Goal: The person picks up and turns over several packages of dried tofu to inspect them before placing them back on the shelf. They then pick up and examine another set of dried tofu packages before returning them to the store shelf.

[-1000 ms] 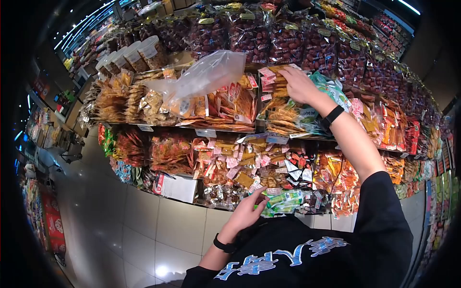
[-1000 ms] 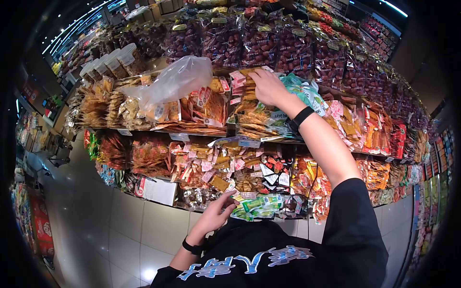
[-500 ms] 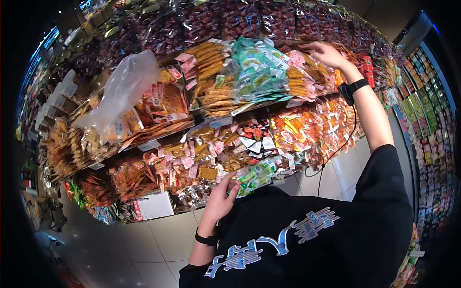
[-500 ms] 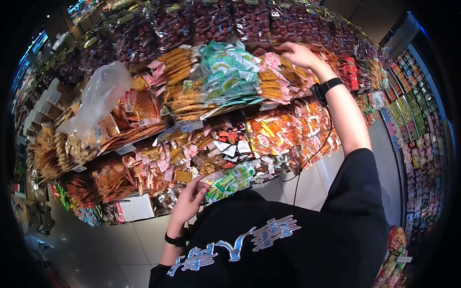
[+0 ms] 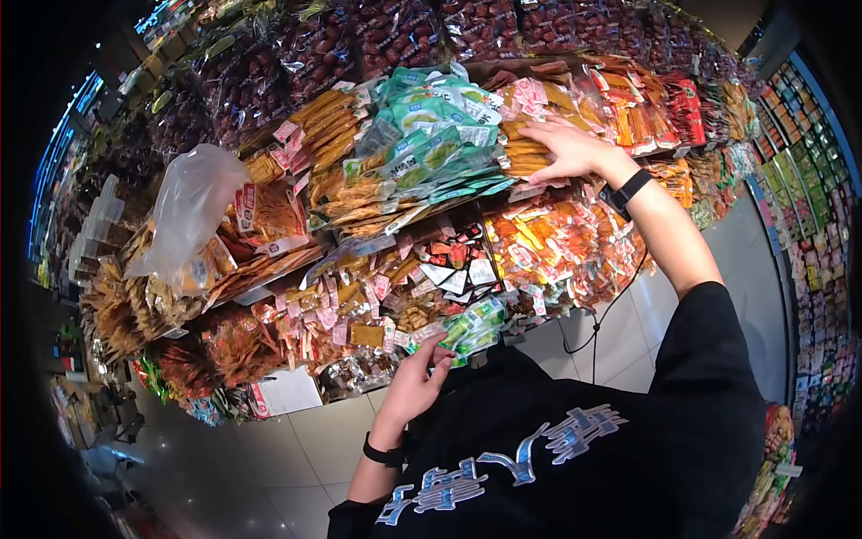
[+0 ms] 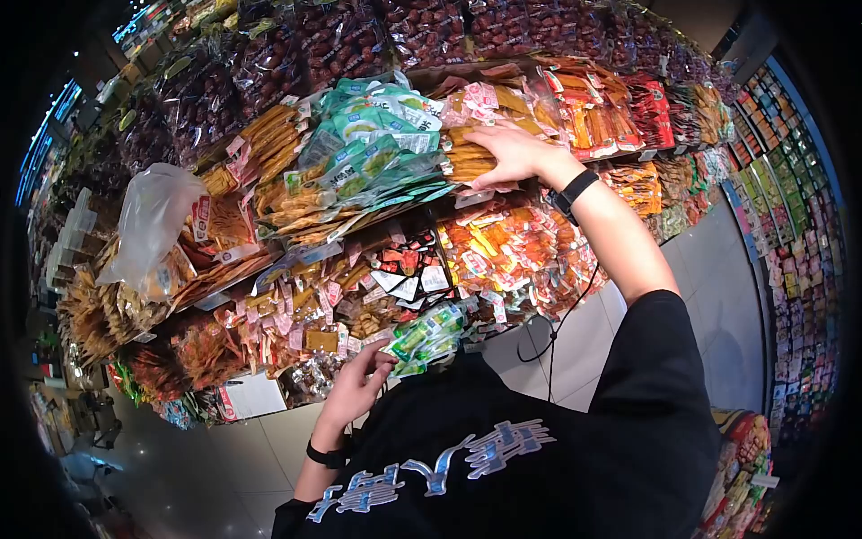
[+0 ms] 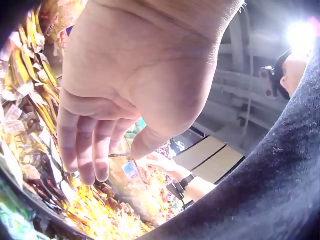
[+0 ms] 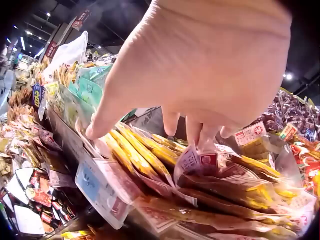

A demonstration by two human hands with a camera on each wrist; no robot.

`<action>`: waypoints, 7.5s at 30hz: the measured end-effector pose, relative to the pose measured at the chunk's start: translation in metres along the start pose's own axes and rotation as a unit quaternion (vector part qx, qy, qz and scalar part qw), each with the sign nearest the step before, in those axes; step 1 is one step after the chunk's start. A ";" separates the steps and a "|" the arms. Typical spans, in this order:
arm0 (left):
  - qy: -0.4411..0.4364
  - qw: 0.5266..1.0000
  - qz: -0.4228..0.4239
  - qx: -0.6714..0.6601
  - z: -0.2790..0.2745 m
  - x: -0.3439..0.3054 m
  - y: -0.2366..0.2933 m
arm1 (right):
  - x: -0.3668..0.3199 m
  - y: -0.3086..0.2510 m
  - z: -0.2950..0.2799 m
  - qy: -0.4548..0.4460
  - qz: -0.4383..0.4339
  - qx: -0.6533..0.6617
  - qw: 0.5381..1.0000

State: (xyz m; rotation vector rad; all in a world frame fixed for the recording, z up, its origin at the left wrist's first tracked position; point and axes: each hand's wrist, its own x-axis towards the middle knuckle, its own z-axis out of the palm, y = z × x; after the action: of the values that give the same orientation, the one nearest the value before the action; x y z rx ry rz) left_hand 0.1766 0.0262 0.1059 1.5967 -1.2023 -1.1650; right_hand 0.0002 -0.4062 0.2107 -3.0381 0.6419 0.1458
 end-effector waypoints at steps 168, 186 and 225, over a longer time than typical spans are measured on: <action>0.189 0.806 0.078 -0.556 0.184 0.083 0.146 | -0.167 -0.086 0.046 0.053 -0.066 0.821 0.564; 0.282 0.827 0.022 -0.486 0.187 0.094 0.147 | -0.154 -0.101 0.066 0.025 -0.059 0.813 0.579; 0.288 0.841 0.063 -0.453 0.172 0.091 0.124 | -0.153 -0.058 0.054 0.057 -0.006 0.899 0.433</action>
State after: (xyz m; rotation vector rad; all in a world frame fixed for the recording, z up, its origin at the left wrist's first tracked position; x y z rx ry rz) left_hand -0.0073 -0.1025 0.1621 0.9726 -0.2481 -0.8513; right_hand -0.1206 -0.2887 0.1728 -0.8616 0.2655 -0.4626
